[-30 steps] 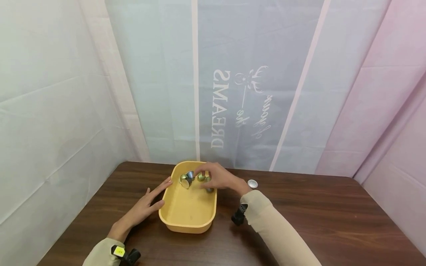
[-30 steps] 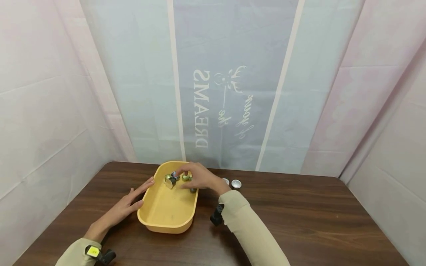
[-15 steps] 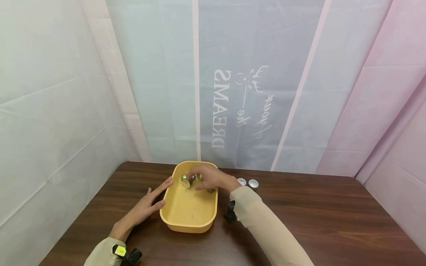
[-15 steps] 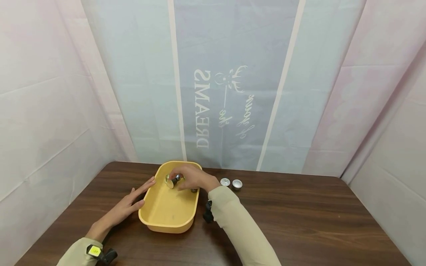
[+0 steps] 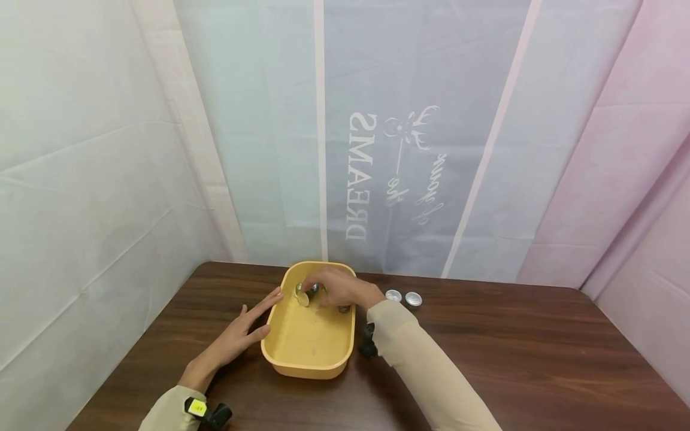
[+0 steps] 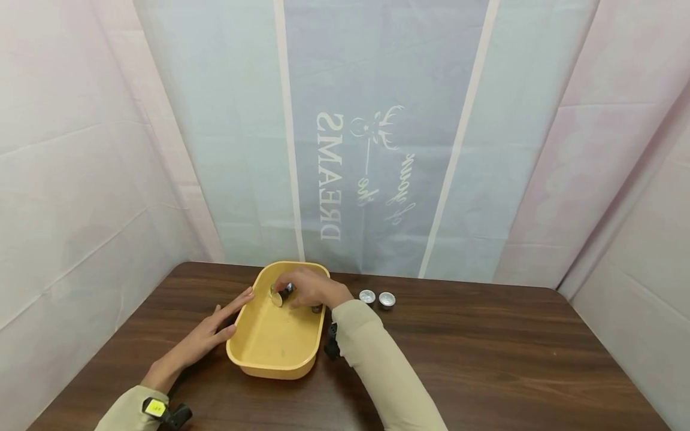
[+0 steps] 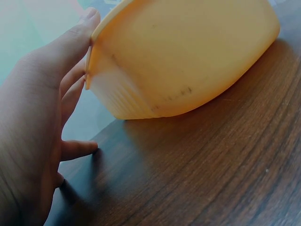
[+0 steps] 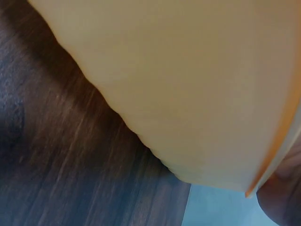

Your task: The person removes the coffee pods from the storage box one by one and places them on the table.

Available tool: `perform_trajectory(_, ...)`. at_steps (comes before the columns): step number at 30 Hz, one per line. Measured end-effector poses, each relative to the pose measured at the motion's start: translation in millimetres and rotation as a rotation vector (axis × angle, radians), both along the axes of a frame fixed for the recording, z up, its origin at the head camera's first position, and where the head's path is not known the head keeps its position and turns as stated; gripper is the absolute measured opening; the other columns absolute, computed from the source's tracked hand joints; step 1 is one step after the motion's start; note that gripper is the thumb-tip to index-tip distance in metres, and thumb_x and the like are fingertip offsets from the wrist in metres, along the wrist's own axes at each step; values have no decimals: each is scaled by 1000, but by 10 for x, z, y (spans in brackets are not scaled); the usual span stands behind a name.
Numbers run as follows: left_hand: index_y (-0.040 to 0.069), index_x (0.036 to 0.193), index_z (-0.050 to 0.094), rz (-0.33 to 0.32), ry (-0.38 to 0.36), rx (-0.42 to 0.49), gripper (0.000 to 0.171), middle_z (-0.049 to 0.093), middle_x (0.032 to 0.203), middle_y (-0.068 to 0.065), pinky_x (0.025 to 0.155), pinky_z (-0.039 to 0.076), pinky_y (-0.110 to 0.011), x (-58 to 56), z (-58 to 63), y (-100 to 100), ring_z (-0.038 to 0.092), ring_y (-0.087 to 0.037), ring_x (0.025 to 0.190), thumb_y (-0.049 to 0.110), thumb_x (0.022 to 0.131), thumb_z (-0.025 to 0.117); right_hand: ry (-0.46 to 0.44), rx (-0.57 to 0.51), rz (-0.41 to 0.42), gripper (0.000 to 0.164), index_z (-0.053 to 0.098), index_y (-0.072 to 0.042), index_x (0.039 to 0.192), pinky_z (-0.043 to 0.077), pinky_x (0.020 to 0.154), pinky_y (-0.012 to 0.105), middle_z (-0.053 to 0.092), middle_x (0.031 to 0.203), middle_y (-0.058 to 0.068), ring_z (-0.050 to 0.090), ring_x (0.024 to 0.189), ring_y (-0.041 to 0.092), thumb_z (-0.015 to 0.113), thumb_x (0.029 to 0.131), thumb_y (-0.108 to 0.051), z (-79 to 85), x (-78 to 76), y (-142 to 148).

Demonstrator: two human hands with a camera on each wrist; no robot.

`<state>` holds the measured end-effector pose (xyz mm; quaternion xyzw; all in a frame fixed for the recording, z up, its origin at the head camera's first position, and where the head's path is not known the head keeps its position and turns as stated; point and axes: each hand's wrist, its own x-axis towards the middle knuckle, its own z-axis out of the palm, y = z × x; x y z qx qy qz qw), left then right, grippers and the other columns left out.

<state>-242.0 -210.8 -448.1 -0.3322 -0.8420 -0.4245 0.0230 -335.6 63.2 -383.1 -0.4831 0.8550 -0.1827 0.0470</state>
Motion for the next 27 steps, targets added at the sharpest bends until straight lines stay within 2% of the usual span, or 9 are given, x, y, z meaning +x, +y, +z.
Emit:
perform_trajectory(7, 19, 152, 30, 9, 3, -5, 58, 18, 159, -4, 94, -4, -78, -5, -11, -3, 19, -28, 142, 15, 99, 53, 0, 35, 1, 45, 67, -18, 120, 45, 90, 23, 64, 115, -9, 58, 107, 11, 71, 79, -1, 9, -2, -62)
perform_trajectory(13, 17, 152, 30, 3, 1, -5, 58, 17, 159, -3, 94, -4, -78, -9, -14, 5, 19, -28, 142, 15, 99, 53, -17, 64, -9, 44, 67, -20, 120, 45, 89, 22, 64, 112, -11, 59, 106, 10, 77, 80, -7, -13, -12, -99)
perform_trajectory(18, 18, 152, 30, 3, -7, -2, 58, 17, 159, 0, 95, -4, -78, 1, 0, 21, 19, -27, 142, 13, 98, 53, -38, 60, -5, 43, 68, -18, 117, 46, 86, 19, 65, 107, -11, 60, 101, 9, 82, 76, -12, -32, -6, -104)
perform_trajectory(27, 17, 152, 30, 6, -14, -6, 59, 17, 159, -5, 95, -4, -78, 15, 26, 21, 18, -27, 143, 13, 98, 54, -118, 68, 11, 43, 71, -21, 105, 47, 79, 16, 67, 98, -14, 62, 93, 2, 85, 69, -3, -46, -17, -107)
